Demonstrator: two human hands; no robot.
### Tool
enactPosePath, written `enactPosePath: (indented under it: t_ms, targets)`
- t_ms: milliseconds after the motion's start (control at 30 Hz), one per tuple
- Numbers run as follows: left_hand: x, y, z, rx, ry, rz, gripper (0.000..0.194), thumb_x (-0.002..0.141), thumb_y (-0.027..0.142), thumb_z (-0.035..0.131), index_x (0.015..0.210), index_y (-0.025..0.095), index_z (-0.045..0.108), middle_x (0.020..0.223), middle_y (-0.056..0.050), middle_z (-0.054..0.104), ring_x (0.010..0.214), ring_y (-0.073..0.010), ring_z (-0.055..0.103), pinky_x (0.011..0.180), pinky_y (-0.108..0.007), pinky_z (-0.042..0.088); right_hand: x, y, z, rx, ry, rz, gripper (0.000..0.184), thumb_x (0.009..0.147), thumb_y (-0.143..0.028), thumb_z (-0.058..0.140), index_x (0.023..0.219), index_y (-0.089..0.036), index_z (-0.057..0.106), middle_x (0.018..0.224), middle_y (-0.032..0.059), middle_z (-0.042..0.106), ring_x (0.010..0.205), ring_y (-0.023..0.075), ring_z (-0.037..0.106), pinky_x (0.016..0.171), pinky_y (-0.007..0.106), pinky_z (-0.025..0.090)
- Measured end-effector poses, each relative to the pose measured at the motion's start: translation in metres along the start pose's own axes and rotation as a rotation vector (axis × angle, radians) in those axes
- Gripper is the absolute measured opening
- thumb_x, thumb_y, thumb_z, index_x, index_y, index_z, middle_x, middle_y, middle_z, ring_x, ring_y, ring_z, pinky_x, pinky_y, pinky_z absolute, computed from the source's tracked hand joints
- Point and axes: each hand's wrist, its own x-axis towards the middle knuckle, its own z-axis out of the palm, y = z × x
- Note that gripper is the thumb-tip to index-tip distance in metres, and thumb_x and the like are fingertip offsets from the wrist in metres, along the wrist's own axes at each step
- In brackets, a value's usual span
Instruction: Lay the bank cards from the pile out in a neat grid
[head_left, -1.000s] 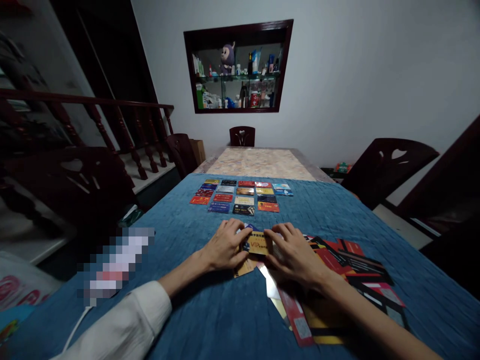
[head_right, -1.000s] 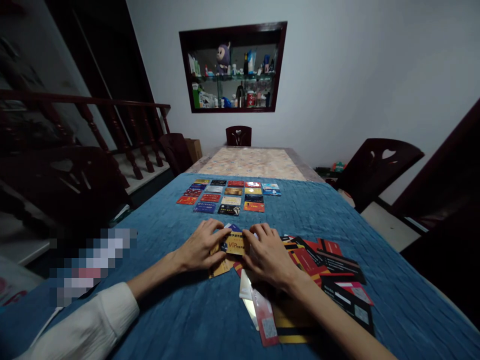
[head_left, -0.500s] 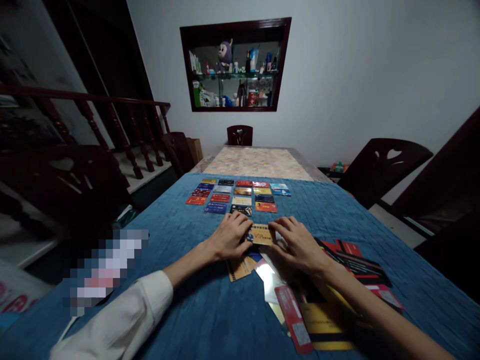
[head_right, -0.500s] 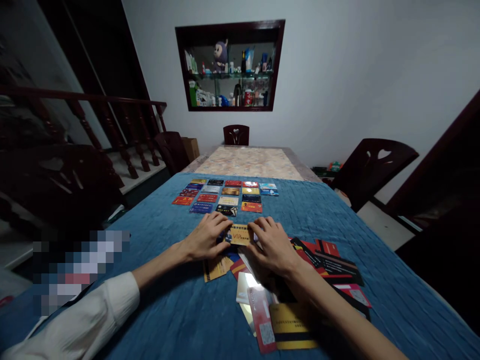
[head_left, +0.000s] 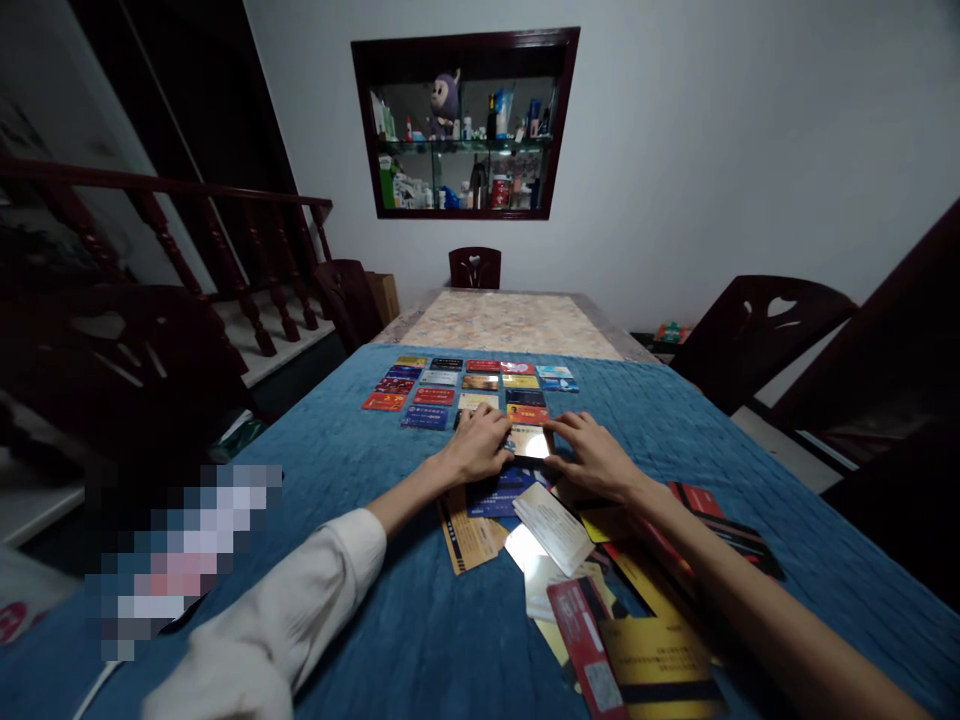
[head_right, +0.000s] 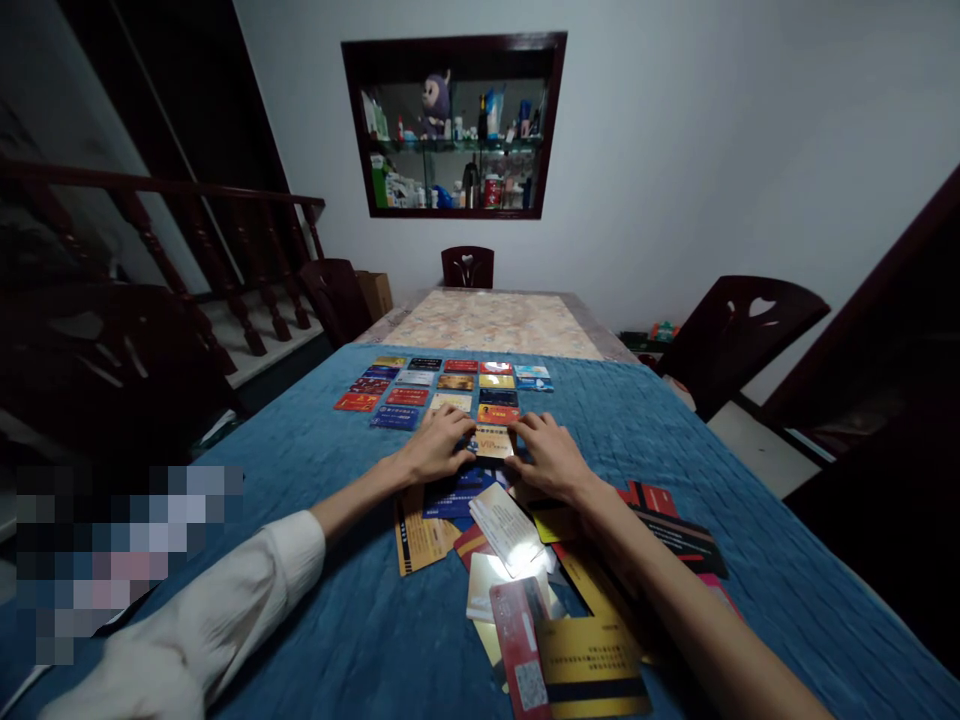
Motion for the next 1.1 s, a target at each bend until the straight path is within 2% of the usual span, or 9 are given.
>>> enactPosePath:
  t_ms: [300,500,733,1100]
  targets:
    - [0.022,-0.007,0.014,0.009,-0.061,-0.012,0.016,0.085,0.030,0.065,0.094,0.017,0.063,0.111,-0.010,0.065,0.115,-0.0308,0.046,0.094,-0.050,0.038,0.014,0.016,0.014,0.067,-0.081,0.092,0.045,0.085,-0.034,0.062,0.127,-0.017,0.061,0.124,0.0126,0.061,0.108,0.0274,0.052,0.088,0.037,0.043]
    - [0.030,-0.009,0.022,-0.005,-0.091,-0.043,0.014,0.085,0.030,0.065,0.092,0.017,0.063,0.111,-0.010,0.066,0.116,-0.0318,0.046,0.093,-0.050,0.037,0.018,0.023,0.020,0.055,-0.097,0.101,0.040,0.087,-0.036,0.059,0.123,-0.019,0.064,0.120,0.0123,0.063,0.105,0.0275,0.053,0.084,0.037,0.043]
    - [0.033,-0.013,0.029,-0.035,-0.067,-0.043,0.015,0.086,0.031,0.065,0.094,0.018,0.063,0.111,-0.009,0.066,0.115,-0.0306,0.047,0.092,-0.048,0.035,0.018,0.021,0.020,-0.003,-0.102,0.126,0.038,0.088,-0.040,0.058,0.122,-0.022,0.064,0.122,0.0130,0.063,0.108,0.0297,0.052,0.079,0.037,0.042]
    - [0.031,-0.014,0.032,-0.047,-0.030,-0.035,0.019,0.087,0.036,0.065,0.095,0.019,0.064,0.109,-0.008,0.067,0.116,-0.0305,0.045,0.092,-0.050,0.034,0.021,0.022,0.027,-0.002,-0.083,0.128,0.035,0.092,-0.037,0.056,0.122,-0.022,0.064,0.126,0.0111,0.063,0.111,0.0289,0.052,0.083,0.037,0.042]
